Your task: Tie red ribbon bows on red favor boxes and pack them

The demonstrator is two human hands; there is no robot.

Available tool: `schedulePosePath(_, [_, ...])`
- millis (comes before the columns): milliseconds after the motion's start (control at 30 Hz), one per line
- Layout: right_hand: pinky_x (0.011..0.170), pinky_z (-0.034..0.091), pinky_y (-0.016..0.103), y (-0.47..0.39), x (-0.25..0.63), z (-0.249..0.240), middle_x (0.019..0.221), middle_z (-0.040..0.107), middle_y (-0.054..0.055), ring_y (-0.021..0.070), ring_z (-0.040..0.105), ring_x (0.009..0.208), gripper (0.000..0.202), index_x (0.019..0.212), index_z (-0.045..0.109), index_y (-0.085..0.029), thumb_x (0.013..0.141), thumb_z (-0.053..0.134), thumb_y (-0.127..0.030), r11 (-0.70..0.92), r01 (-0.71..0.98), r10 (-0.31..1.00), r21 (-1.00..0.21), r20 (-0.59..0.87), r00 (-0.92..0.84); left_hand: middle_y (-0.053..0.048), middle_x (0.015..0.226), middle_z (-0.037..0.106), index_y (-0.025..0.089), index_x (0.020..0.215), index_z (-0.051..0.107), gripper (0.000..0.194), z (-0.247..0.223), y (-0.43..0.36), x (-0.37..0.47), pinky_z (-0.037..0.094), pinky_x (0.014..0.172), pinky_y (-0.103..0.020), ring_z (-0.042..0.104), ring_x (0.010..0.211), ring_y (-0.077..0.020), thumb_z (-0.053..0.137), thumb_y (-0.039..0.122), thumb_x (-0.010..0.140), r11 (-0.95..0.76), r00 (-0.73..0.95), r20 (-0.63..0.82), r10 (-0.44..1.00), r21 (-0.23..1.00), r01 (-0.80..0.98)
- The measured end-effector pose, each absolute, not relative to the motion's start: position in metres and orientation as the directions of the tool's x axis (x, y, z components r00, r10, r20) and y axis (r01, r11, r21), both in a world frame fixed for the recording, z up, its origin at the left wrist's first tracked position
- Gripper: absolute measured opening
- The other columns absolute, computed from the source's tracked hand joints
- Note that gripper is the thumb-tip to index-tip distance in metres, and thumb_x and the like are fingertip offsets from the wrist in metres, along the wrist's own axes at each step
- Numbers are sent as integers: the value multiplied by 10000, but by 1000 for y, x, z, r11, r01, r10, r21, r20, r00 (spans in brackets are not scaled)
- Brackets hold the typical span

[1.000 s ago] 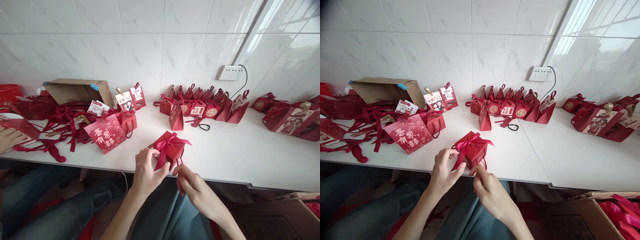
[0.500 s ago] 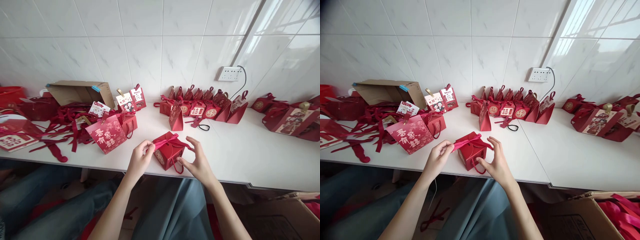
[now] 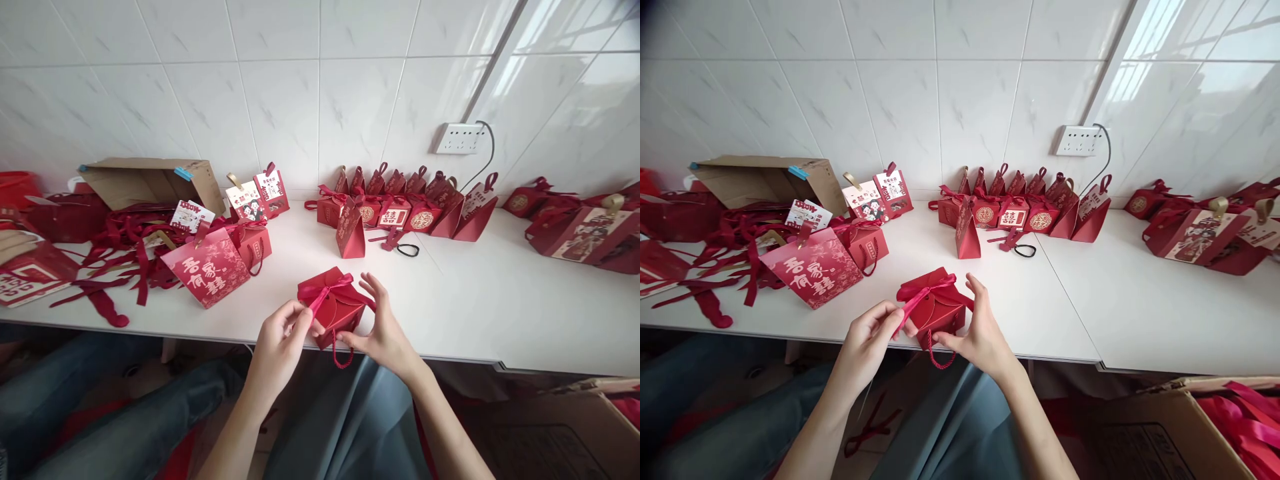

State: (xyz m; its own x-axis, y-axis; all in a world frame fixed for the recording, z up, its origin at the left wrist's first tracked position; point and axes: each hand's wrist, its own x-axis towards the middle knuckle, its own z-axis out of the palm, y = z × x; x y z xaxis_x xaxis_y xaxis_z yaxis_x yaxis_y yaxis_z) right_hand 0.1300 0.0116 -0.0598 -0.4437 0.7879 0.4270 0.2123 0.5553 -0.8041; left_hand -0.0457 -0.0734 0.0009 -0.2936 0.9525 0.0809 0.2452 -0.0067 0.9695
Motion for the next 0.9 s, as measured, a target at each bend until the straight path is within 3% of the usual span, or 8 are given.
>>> schedulePosePath(67, [1110, 297, 572, 24, 131, -59, 1535, 152, 189, 343, 238, 1416, 1094, 1469, 52, -278, 679, 782, -476, 540, 112, 741, -834, 408, -534, -43, 695, 663, 201, 675, 592, 251, 1, -73, -47, 484, 684, -276, 611, 706, -195, 511, 391, 817, -11, -297, 79, 952, 975, 222])
schedulePosePath(167, [1122, 278, 540, 38, 134, -56, 1572, 78, 158, 315, 177, 1441, 1128, 1478, 32, -320, 661, 796, -466, 437, -11, 684, -900, 340, -645, -55, 731, 677, 196, 653, 596, 245, 1, -68, -53, 496, 729, -301, 629, 771, -224, 521, 381, 797, -31, -290, 88, 953, 980, 194])
schedulePosePath(267, [1107, 314, 513, 36, 137, -49, 1554, 176, 154, 292, 289, 1404, 1101, 1486, 15, -330, 698, 782, -389, 364, 12, 649, -931, 245, -720, -37, 704, 659, 192, 644, 593, 244, -1, -60, -62, 483, 724, -289, 622, 760, -213, 518, 366, 797, -39, -293, 98, 951, 979, 202])
schedulePosePath(367, [1099, 328, 506, 19, 141, -44, 1516, 255, 176, 290, 351, 1369, 1128, 1493, -46, -294, 712, 768, -316, 392, 90, 637, -915, 200, -745, -22, 704, 650, 189, 692, 628, 223, -1, -54, -70, 470, 697, -266, 615, 761, -201, 530, 362, 794, -47, -348, 124, 929, 974, 221])
schedulePosePath(533, [958, 457, 535, 9, 140, -49, 1512, 208, 211, 330, 409, 1318, 1189, 1465, -163, -323, 714, 758, -358, 428, 151, 710, -891, 228, -666, -46, 802, 684, 191, 721, 656, 215, 0, -54, -74, 487, 713, -269, 631, 818, -220, 566, 375, 786, -64, -379, 143, 914, 975, 213])
schedulePosePath(700, [1089, 298, 567, 25, 125, -57, 1560, 41, 204, 342, 136, 1443, 1214, 1470, -161, -284, 693, 770, -348, 547, 166, 697, -821, 337, -633, -47, 832, 663, 212, 677, 612, 183, 5, -62, -65, 463, 732, -266, 611, 856, -222, 567, 354, 783, -106, -380, 255, 889, 922, 372])
schedulePosePath(800, [1115, 265, 549, 26, 117, -57, 1525, 156, 212, 323, 191, 1431, 1181, 1474, -140, -250, 708, 755, -334, 526, 146, 698, -838, 327, -637, -16, 687, 598, 213, 644, 570, 225, 7, -71, -59, 411, 606, -248, 546, 669, -169, 537, 360, 810, -57, -395, 292, 871, 859, 509])
schedulePosePath(900, [1095, 304, 540, 21, 114, -56, 1440, 312, 199, 312, 335, 1363, 1134, 1476, -110, -225, 723, 733, -314, 508, 141, 717, -850, 326, -616, -1, 603, 581, 207, 625, 548, 285, 8, -82, -55, 393, 542, -236, 527, 577, -144, 525, 402, 832, -9, -393, 183, 901, 914, 406])
